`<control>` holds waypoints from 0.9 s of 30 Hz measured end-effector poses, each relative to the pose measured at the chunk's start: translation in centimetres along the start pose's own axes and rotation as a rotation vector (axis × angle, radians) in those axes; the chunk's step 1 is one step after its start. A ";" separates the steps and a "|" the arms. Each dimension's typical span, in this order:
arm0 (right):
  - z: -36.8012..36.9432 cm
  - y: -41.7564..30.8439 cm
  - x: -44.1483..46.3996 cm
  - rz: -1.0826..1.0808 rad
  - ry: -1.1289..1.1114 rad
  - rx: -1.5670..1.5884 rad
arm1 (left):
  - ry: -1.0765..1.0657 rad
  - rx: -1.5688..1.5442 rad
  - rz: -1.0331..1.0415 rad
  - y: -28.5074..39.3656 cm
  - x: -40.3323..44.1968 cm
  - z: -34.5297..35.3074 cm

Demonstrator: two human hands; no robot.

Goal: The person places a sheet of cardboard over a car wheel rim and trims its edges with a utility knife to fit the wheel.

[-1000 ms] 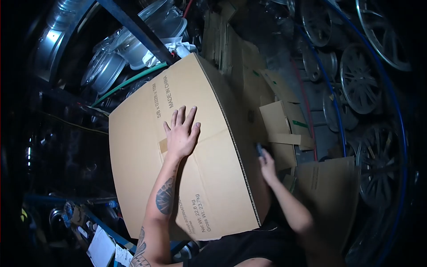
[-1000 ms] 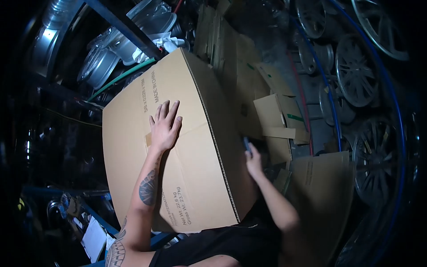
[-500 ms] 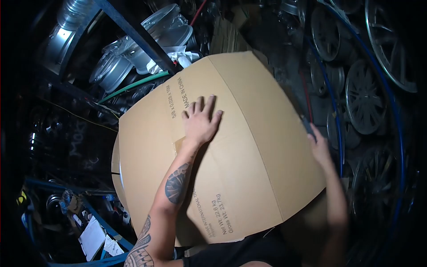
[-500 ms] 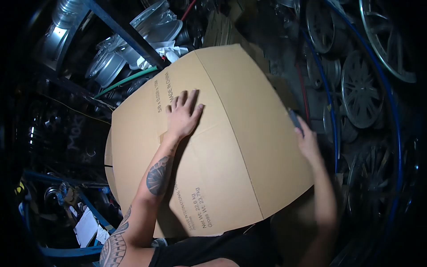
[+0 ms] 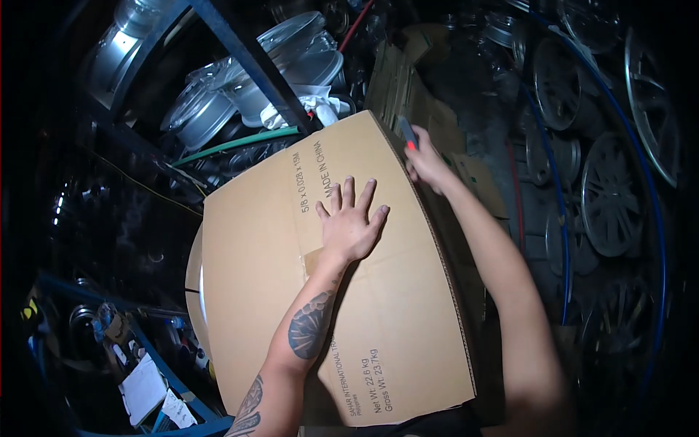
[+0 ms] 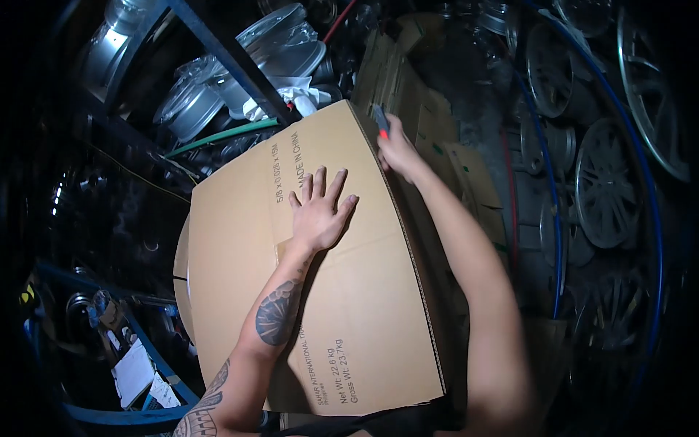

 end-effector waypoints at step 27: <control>-0.2 -8.0 11.9 0.160 -0.393 -0.792 | 0.018 -0.082 0.010 -1.2 -0.9 -1.0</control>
Point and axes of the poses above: each hand's wrist, its own x-axis towards the middle knuckle, its own z-axis out of the palm, y = z × x, the point moved 2 cm from there along x, towards the middle knuckle, and after that the axes turned 2 degrees about -z, right-handed, at the moved point
